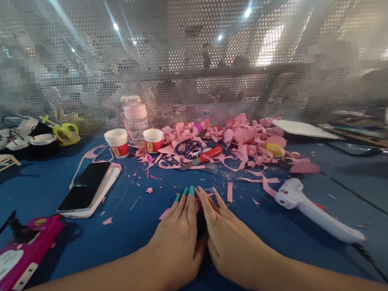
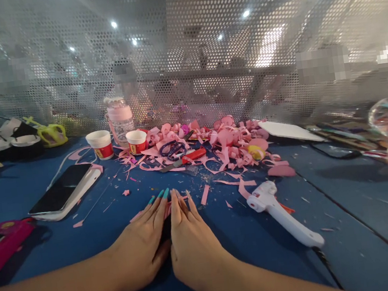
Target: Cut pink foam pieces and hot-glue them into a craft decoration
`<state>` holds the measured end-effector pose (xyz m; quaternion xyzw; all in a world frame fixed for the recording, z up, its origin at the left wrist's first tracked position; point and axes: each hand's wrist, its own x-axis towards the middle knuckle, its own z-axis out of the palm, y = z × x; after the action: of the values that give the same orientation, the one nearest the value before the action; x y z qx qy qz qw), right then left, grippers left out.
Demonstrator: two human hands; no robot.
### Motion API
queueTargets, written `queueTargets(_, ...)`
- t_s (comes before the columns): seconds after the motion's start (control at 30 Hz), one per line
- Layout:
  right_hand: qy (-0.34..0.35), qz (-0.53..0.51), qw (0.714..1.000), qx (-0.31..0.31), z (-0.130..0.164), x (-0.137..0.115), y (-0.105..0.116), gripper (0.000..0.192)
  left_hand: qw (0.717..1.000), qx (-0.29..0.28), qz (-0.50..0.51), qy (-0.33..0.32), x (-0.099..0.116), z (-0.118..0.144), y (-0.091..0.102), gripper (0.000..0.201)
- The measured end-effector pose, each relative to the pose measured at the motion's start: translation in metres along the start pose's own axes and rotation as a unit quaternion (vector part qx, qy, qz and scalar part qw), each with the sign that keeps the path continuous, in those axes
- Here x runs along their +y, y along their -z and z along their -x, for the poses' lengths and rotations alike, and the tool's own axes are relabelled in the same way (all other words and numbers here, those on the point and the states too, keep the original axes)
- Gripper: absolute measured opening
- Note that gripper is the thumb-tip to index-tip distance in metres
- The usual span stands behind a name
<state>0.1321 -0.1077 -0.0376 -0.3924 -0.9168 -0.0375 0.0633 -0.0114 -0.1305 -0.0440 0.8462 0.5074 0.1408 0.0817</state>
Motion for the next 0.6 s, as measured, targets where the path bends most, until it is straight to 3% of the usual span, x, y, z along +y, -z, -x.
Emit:
queueTargets(0.4, -0.002, 0.018, 0.999, 0.034, 0.0026, 0.0022, 0.0031, 0.071, 0.998, -0.044, -0.038, -0.018, 0.0065, 0.0005, 0.0027, 0.062)
queueTargets(0.6, 0.009, -0.005, 1.0, 0.006, -0.0015, 0.0048, 0.0041, 0.075, 0.998, -0.04, -0.047, -0.028, 0.0088, -0.0006, 0.0056, 0.064)
